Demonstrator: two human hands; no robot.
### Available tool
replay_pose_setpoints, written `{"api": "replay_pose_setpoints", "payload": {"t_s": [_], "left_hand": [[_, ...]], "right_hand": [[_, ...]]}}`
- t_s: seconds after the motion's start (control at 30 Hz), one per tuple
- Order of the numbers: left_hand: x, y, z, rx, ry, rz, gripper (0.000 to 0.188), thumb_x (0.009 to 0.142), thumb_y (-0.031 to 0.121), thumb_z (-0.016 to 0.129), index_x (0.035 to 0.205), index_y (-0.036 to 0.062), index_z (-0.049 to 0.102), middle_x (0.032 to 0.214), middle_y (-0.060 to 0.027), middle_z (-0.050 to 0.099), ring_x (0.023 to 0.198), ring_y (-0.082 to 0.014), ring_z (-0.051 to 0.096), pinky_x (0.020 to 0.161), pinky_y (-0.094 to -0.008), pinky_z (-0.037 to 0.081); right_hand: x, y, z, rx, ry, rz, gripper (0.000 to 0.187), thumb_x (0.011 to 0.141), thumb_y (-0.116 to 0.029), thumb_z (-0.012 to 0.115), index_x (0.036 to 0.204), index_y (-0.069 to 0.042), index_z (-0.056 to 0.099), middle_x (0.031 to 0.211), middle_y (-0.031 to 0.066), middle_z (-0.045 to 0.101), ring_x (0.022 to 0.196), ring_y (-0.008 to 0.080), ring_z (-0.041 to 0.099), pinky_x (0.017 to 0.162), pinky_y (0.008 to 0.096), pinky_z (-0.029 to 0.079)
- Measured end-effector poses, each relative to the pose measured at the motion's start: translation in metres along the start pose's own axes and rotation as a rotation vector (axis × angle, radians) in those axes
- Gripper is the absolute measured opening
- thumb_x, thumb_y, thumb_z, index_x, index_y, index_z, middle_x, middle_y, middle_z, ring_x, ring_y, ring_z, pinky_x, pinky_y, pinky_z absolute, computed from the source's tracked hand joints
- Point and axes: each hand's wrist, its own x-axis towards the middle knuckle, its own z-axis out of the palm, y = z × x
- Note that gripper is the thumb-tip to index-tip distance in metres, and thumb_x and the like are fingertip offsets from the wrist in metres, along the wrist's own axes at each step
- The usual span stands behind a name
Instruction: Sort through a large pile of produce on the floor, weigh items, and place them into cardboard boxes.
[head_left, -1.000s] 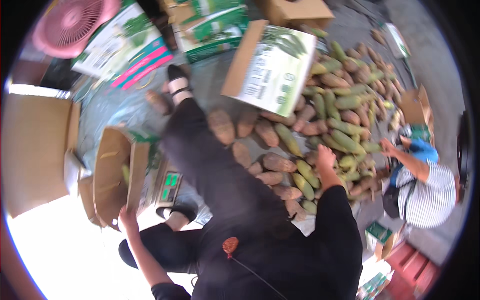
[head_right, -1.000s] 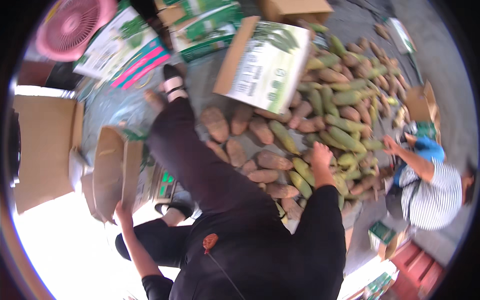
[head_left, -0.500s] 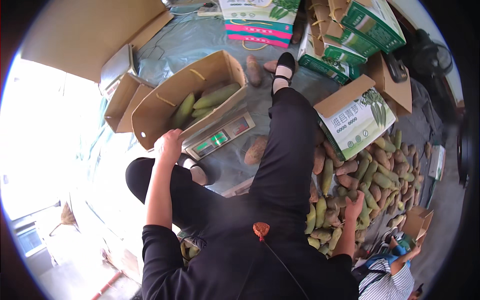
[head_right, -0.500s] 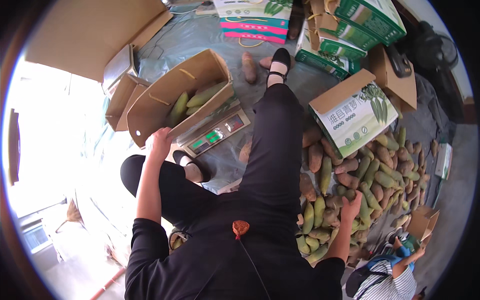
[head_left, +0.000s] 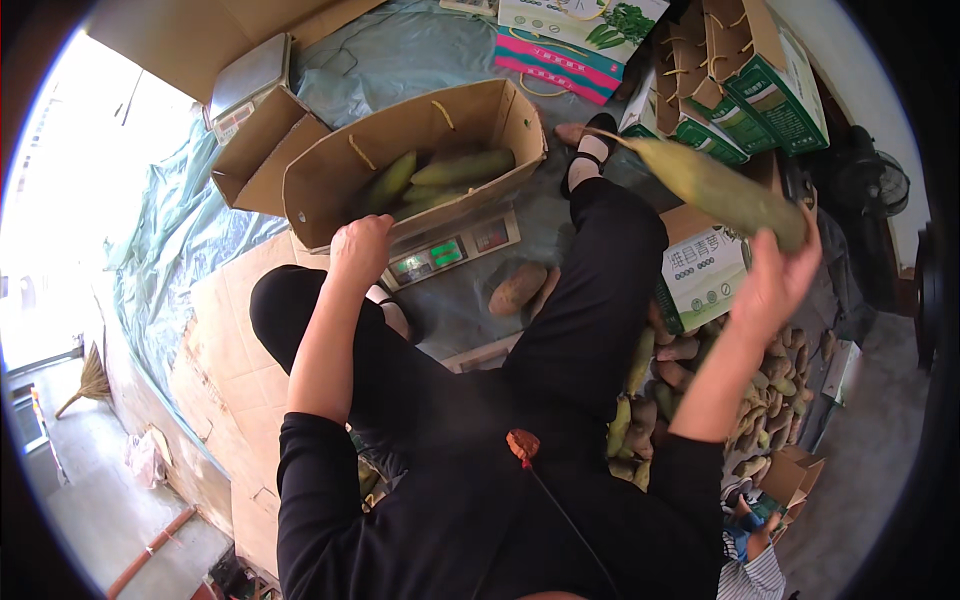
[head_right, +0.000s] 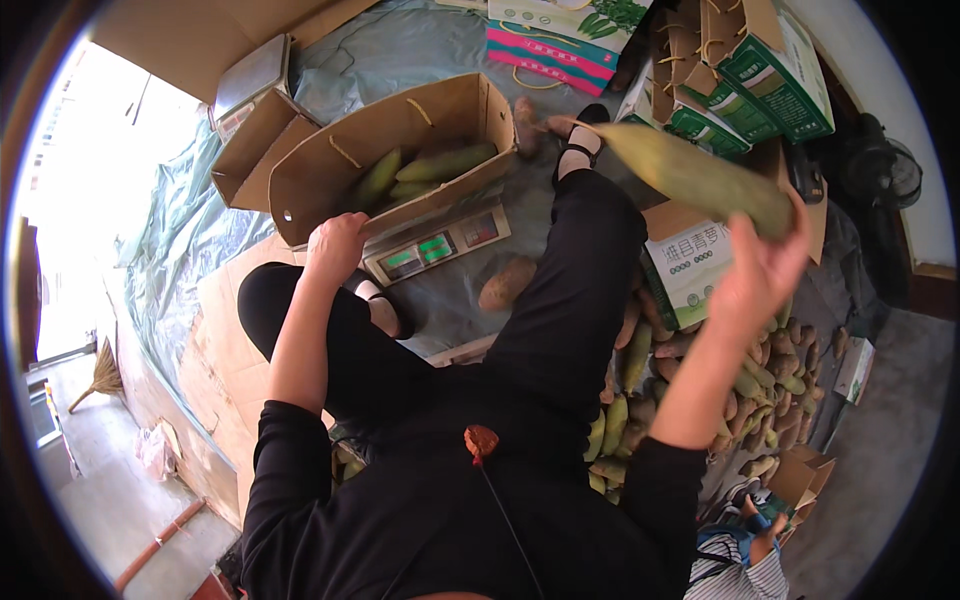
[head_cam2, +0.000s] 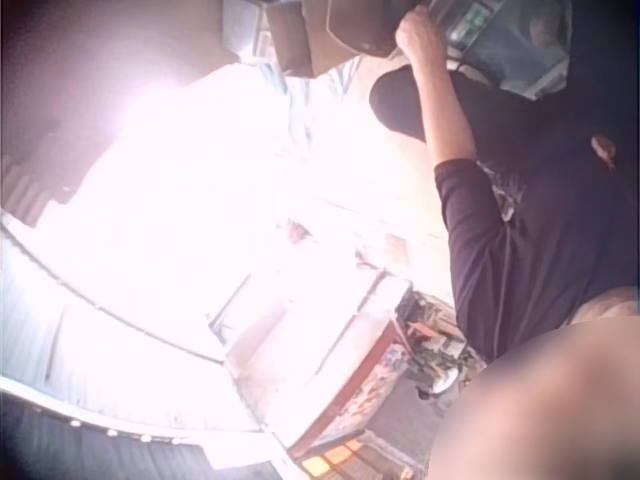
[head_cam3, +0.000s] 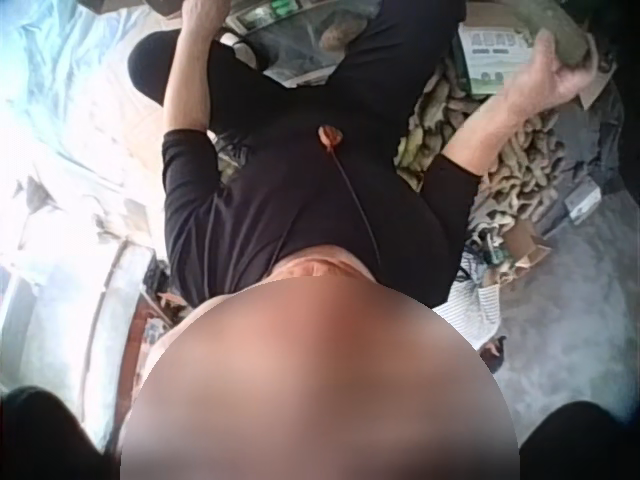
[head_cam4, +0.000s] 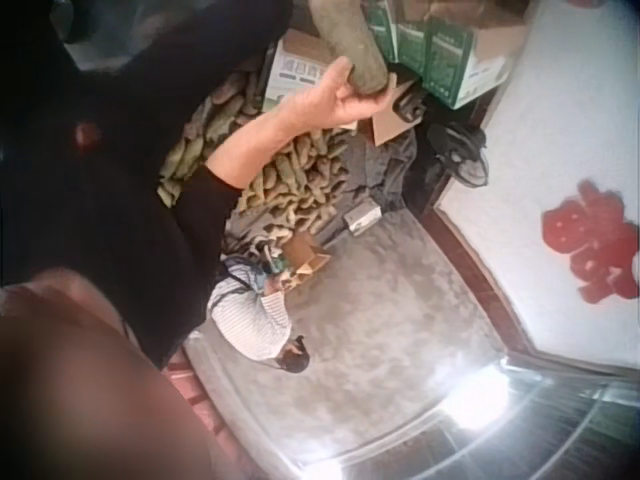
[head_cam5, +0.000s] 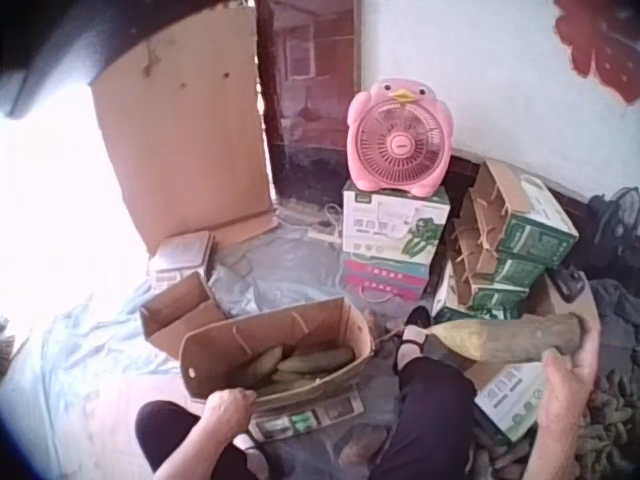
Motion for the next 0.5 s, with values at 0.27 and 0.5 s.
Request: {"api": "replay_pose_setpoints", "payload": {"t_s": [0.27, 0.5], "left_hand": [[0.007, 0.008, -0.002, 0.003, 0.005, 0.027, 0.021, 0.077, 0.012, 0.06, 0.097, 0.0076, 0.063, 0.089, -0.0143, 0.064, 0.087, -0.0339, 0.061, 0.075, -0.0434, 0.049], [0.001, 0.003, -0.003, 0.03, 0.026, -0.007, 0.012, 0.078, 0.015, 0.06, 0.088, 0.0086, 0.063, 0.086, -0.0121, 0.064, 0.085, -0.0319, 0.062, 0.074, -0.0423, 0.05]], "right_hand": [[-0.025, 0.064, 0.162, -0.007, -0.5, 0.363, 0.062, 0.079, -0.022, 0.071, 0.128, -0.001, 0.041, 0.108, 0.0156, 0.057, 0.086, 0.0165, 0.059, 0.08, 0.0288, 0.046], [-0.021, 0.056, 0.059, -0.147, -0.284, 0.393, 0.028, 0.086, -0.01, 0.061, 0.112, 0.001, 0.058, 0.101, 0.0095, 0.064, 0.088, 0.0105, 0.059, 0.076, 0.0221, 0.046]]}}
